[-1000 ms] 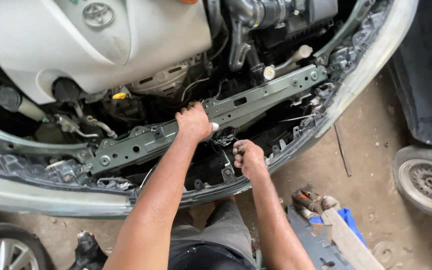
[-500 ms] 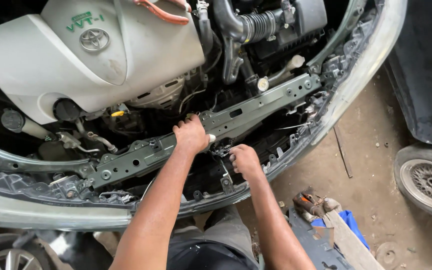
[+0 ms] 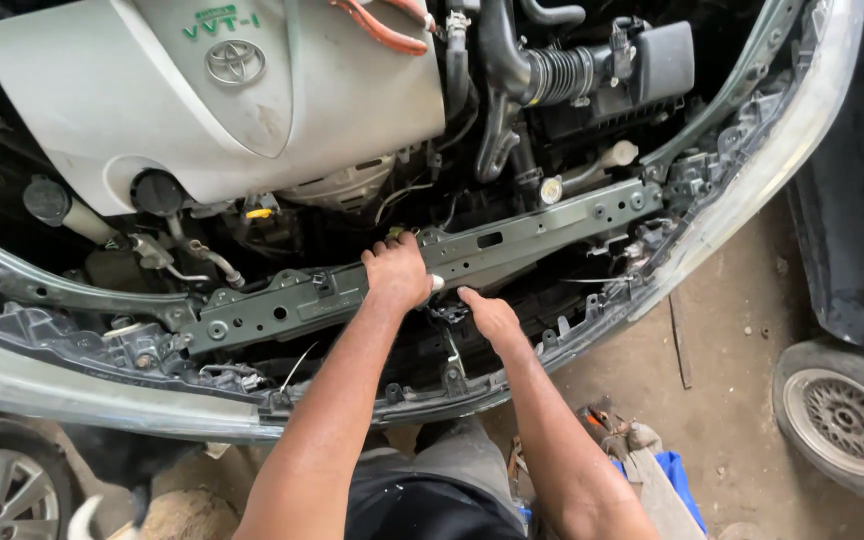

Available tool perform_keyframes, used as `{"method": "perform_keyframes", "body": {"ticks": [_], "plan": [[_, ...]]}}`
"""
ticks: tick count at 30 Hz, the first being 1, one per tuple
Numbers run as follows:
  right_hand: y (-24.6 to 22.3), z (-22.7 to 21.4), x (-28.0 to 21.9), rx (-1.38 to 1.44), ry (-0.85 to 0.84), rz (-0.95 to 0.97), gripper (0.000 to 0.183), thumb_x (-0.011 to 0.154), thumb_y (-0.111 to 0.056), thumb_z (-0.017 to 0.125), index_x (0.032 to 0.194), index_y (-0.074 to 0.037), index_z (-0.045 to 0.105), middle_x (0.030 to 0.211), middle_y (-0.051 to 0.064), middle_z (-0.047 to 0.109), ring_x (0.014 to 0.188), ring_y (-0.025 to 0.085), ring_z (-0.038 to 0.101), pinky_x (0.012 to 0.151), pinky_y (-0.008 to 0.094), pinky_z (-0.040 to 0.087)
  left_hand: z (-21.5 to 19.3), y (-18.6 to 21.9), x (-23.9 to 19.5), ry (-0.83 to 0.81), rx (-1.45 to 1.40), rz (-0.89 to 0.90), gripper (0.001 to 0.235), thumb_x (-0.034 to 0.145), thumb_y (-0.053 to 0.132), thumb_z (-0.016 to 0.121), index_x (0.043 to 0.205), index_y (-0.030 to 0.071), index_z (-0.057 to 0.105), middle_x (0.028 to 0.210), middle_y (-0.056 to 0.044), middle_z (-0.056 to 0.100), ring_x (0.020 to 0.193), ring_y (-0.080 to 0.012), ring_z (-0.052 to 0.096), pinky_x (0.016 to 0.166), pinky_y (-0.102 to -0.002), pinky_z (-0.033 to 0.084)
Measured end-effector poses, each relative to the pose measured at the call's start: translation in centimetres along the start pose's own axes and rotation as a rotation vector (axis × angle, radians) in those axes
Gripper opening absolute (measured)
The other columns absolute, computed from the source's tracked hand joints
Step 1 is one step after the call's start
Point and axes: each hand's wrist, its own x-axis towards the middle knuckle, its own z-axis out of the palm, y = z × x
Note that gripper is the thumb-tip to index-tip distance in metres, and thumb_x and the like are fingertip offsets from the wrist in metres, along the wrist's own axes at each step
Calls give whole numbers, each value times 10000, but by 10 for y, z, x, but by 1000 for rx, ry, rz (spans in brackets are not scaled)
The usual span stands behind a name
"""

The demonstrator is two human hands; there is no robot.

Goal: The person uses a wrench to tighten bolts on the front radiator support beam of a white Toyota. They work on both the left and right sides of the beam, securing the metal bracket to the car's frame.

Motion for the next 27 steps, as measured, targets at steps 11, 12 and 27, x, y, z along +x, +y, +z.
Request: {"method": "perform_keyframes", "body": {"ticks": [11,12,27], "plan": [[-18,15,-1,396,-104,150,412,891,-381,617,754,6,659,567,59,497,445,178,394,445,408,295,2,3,-1,-8,0,-17,865,737,518,861,1311,-9,485,1252,-178,639,1199,-343,580,1016,-520,433],[-23,13,-6,400,-87,165,405,894,-377,622,766,5,664,566,48,511,447,162,406,445,402,300,1,3,0,0,7,-15,856,741,502,858,1315,-11,483,1257,-178,636,1200,-341,580,1017,-515,433],[50,-19,28,156,-29,-136,596,890,-494,719,1059,78,720,889,125,750,760,200,673,692,328,532,-1,-1,0,-102,-86,0,939,730,584,859,1349,7,450,1310,-187,609,1269,-365,533,1057,-550,392]]}}
